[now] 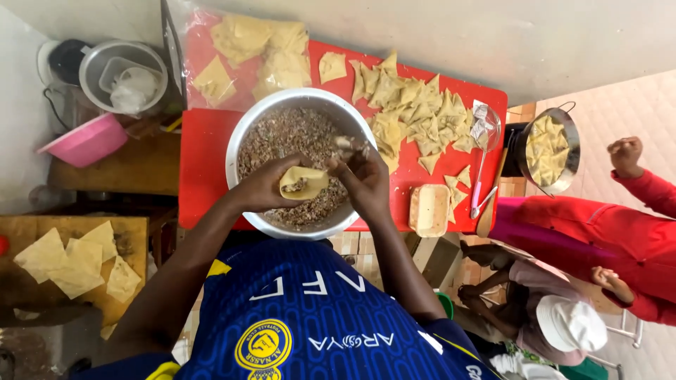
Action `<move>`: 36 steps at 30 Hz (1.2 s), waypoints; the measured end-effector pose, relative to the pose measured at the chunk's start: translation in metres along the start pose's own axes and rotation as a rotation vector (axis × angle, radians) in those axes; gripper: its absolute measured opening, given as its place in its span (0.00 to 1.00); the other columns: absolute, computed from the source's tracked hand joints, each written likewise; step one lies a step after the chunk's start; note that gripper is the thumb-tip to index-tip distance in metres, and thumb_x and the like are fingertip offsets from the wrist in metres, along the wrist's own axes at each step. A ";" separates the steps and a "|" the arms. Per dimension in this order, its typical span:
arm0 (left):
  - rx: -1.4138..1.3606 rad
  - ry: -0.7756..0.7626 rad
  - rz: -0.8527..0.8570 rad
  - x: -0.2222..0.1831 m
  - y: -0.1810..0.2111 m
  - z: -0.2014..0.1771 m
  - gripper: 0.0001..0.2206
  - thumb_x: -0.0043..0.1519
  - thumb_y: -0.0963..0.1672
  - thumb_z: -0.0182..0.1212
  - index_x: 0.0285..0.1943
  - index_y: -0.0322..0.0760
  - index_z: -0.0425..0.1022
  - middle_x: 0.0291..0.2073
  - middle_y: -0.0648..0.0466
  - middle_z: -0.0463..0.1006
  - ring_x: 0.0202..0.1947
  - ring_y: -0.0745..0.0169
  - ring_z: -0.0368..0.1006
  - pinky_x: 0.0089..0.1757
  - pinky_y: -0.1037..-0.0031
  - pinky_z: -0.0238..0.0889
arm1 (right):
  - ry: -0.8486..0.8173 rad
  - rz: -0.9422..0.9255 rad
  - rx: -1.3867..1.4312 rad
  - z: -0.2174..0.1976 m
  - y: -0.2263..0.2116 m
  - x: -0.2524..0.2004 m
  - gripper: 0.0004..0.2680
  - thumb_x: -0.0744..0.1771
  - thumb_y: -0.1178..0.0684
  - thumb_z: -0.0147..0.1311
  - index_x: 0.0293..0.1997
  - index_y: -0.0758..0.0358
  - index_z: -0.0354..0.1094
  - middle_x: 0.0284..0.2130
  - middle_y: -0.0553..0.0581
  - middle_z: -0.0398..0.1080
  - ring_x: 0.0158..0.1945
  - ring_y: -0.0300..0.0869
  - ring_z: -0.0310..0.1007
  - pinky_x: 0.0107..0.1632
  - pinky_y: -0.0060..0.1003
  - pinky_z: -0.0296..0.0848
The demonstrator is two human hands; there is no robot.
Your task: Filling and folding dough wrappers to create triangular samosas at a food preparation table
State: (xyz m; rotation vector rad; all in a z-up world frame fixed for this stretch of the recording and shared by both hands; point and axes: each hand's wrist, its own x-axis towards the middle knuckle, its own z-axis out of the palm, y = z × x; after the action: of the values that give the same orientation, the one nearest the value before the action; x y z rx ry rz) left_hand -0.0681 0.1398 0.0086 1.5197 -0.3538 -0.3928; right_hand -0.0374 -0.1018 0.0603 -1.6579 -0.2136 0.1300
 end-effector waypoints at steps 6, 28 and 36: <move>-0.070 0.001 -0.018 -0.001 -0.030 0.017 0.24 0.57 0.40 0.82 0.62 0.39 0.78 0.49 0.41 0.88 0.47 0.43 0.83 0.51 0.53 0.75 | -0.264 -0.104 -0.321 -0.018 -0.007 -0.007 0.20 0.62 0.64 0.74 0.61 0.66 0.75 0.49 0.65 0.79 0.48 0.54 0.83 0.55 0.50 0.81; -0.171 -0.050 0.061 0.014 -0.005 0.022 0.19 0.58 0.41 0.82 0.58 0.37 0.83 0.44 0.47 0.89 0.41 0.57 0.79 0.46 0.66 0.73 | -0.160 -0.293 -0.406 -0.032 -0.020 -0.016 0.08 0.67 0.63 0.72 0.50 0.66 0.80 0.45 0.66 0.82 0.51 0.61 0.83 0.55 0.54 0.80; -0.135 -0.001 -0.033 0.018 0.010 0.031 0.25 0.56 0.38 0.83 0.63 0.26 0.81 0.45 0.31 0.86 0.41 0.32 0.83 0.53 0.49 0.74 | 0.185 -0.167 -0.069 -0.008 -0.020 -0.013 0.11 0.72 0.64 0.65 0.62 0.71 0.76 0.41 0.60 0.76 0.45 0.43 0.79 0.51 0.43 0.81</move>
State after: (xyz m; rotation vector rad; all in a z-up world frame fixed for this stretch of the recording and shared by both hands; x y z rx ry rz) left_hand -0.0666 0.1041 0.0194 1.3945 -0.2977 -0.4351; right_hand -0.0491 -0.1109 0.0802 -1.7018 -0.2164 -0.1576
